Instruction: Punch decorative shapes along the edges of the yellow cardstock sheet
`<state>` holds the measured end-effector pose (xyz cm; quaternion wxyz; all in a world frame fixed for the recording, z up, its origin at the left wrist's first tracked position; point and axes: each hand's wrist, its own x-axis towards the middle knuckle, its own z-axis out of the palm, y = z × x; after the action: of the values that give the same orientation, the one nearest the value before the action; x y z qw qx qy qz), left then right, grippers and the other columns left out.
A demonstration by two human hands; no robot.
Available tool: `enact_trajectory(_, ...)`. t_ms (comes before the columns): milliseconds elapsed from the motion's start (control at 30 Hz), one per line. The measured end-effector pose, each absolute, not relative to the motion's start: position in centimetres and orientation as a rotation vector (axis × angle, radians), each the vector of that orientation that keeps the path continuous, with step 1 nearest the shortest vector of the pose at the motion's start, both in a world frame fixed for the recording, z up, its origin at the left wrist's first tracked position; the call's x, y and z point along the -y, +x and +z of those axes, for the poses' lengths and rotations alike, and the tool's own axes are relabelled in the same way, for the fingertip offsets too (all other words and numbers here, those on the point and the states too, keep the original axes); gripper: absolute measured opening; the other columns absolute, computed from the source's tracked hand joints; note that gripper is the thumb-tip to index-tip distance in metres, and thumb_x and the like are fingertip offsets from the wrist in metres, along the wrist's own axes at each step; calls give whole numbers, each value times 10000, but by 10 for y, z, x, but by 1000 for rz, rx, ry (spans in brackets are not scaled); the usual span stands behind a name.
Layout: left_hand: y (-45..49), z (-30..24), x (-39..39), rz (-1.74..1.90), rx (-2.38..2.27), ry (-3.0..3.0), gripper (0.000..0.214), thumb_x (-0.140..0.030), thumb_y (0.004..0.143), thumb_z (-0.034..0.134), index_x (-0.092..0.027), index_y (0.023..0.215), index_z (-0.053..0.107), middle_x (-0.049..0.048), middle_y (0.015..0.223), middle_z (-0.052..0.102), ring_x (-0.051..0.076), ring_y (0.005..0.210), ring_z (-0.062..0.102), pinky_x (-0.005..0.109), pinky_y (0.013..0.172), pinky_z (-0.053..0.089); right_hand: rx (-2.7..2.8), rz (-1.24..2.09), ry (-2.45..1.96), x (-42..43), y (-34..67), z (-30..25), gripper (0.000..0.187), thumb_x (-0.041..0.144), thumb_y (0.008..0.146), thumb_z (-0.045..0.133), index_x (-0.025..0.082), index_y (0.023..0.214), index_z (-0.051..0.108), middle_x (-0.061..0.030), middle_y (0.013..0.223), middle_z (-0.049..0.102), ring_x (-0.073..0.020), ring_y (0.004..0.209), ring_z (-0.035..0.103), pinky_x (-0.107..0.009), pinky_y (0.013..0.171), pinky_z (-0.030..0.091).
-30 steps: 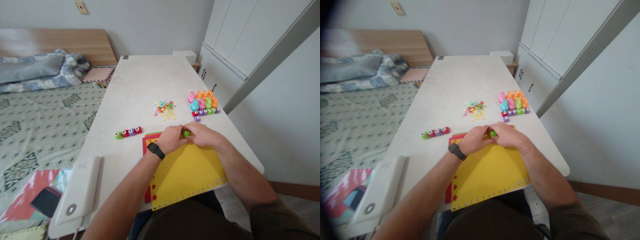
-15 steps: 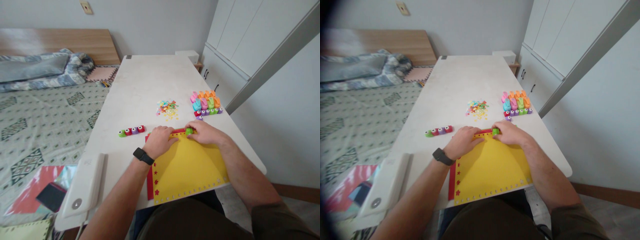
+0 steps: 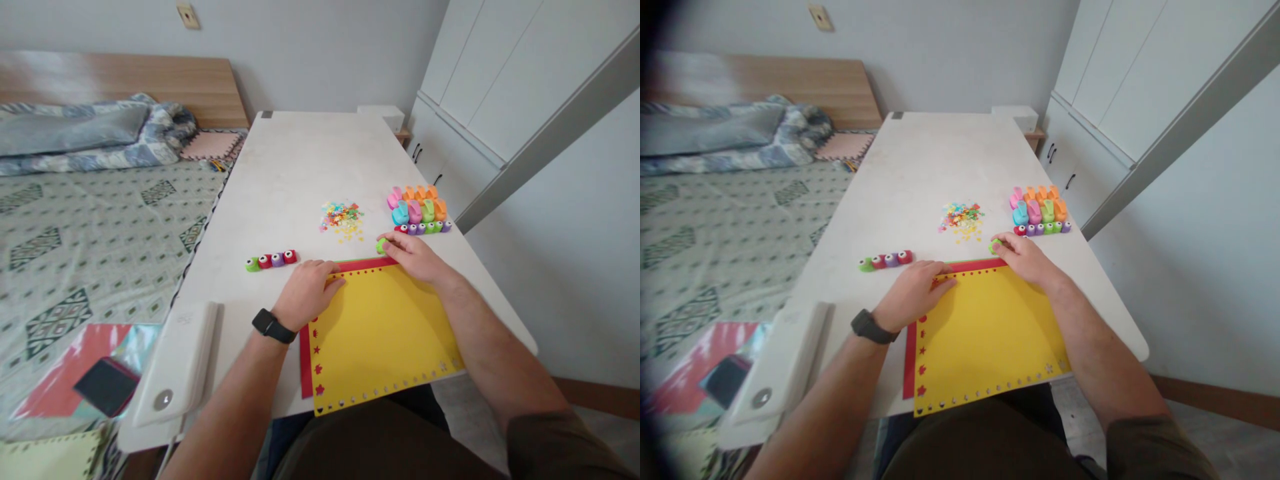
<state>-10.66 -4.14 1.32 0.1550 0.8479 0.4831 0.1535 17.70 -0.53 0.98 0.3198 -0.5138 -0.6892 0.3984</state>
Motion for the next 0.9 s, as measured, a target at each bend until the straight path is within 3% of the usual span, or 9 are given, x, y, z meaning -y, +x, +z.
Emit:
enact_trajectory(100, -111, 9, 43, 478, -1384, 2400, 205, -352, 986, 599, -195, 1051, 713, 73, 1001, 755, 244, 949, 684, 383, 882, 510, 1622, 1207, -1316, 7, 172, 9, 442, 586, 979, 581, 210, 1182, 698, -78, 1091, 751, -226, 970, 687, -378, 906, 517)
enact_trajectory(333, -113, 8, 45, 503, -1377, 2387, 209, -349, 992, 592, -187, 1049, 710, 76, 1002, 754, 250, 943, 677, 399, 873, 509, 1310, 1441, -1242, 5, 168, 4, 475, 628, 923, 651, 203, 1123, 726, -74, 985, 764, -185, 820, 678, -301, 726, 503)
enact_trajectory(733, -115, 7, 46, 519, -1382, 2397, 207, -332, 997, 578, -184, 1041, 715, 94, 977, 740, 249, 934, 671, 388, 878, 502, 1457, 1302, -1298, -28, 149, 6, 459, 634, 897, 674, 192, 1015, 718, -79, 999, 754, -165, 812, 636, -264, 643, 446)
enact_trajectory(900, -115, 8, 48, 532, -1373, 2399, 202, -332, 997, 580, -191, 1033, 720, 87, 965, 741, 245, 941, 678, 378, 886, 499, 1557, 1161, -1446, -60, 137, 12, 524, 685, 847, 687, 178, 970, 739, -48, 815, 700, -167, 727, 588, -283, 644, 436)
